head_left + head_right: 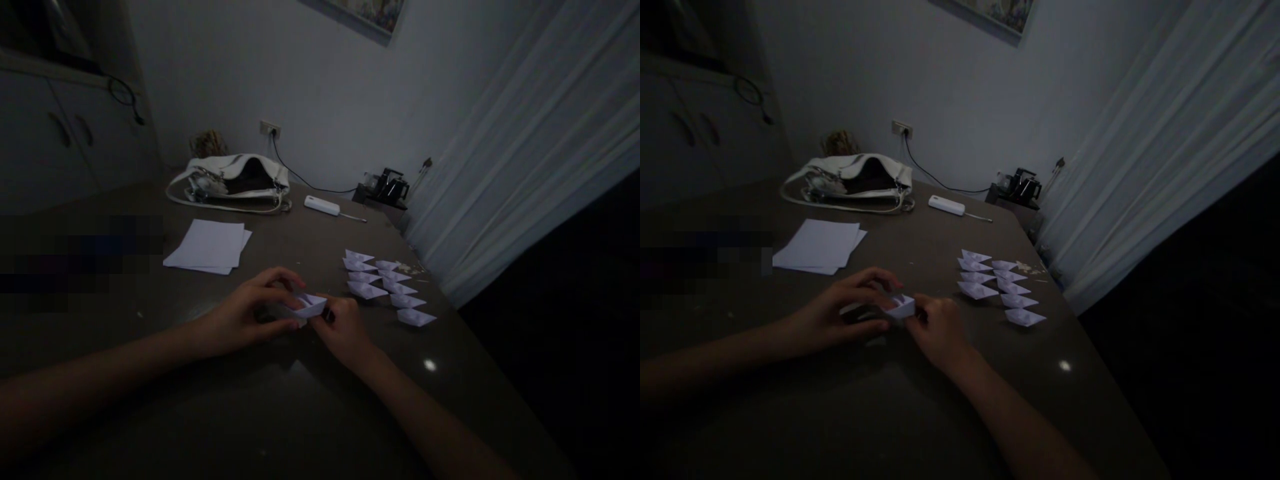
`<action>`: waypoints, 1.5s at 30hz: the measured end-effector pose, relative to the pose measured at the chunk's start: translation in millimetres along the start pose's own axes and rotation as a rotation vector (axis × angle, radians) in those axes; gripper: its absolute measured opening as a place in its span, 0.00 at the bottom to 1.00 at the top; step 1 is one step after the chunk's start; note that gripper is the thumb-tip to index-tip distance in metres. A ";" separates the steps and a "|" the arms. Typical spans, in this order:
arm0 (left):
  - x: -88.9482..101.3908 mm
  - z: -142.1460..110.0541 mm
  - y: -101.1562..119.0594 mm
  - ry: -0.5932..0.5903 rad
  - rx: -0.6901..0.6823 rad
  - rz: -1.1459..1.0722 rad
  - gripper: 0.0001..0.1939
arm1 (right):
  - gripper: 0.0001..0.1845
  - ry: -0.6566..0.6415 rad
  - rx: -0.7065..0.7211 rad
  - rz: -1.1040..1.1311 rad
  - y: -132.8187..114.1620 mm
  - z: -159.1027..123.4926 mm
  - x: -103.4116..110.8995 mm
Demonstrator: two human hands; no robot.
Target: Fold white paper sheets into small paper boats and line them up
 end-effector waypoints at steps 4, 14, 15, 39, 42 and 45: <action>2.3 -0.7 3.1 0.030 -0.041 0.122 0.07 | 0.11 0.014 -0.037 0.010 6.0 0.4 -0.6; 8.5 1.9 5.5 0.110 0.101 -0.038 0.08 | 0.16 0.018 0.127 0.059 3.3 -0.1 2.8; 6.0 1.5 4.6 0.058 0.146 -0.075 0.09 | 0.17 0.015 0.148 0.061 2.7 -0.1 2.7; 5.6 -1.8 -7.0 0.059 0.312 0.105 0.12 | 0.15 -0.237 -0.113 0.693 1.3 4.1 -15.8; 4.4 -3.0 -5.3 0.008 0.268 0.251 0.12 | 0.18 -0.246 -0.187 0.756 2.8 4.1 -18.9; 2.2 -3.7 -3.4 -0.056 0.186 0.321 0.12 | 0.17 -0.233 -0.221 0.736 3.3 3.5 -19.5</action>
Point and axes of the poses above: each hand's wrist, its own z-axis towards the middle knuckle, its own x-axis out of the back of the hand, y = z × x, the point moved 3 cm from there along z, towards the middle knuckle, and after that the axes turned 15 degrees about -z, right-handed, at the moved point
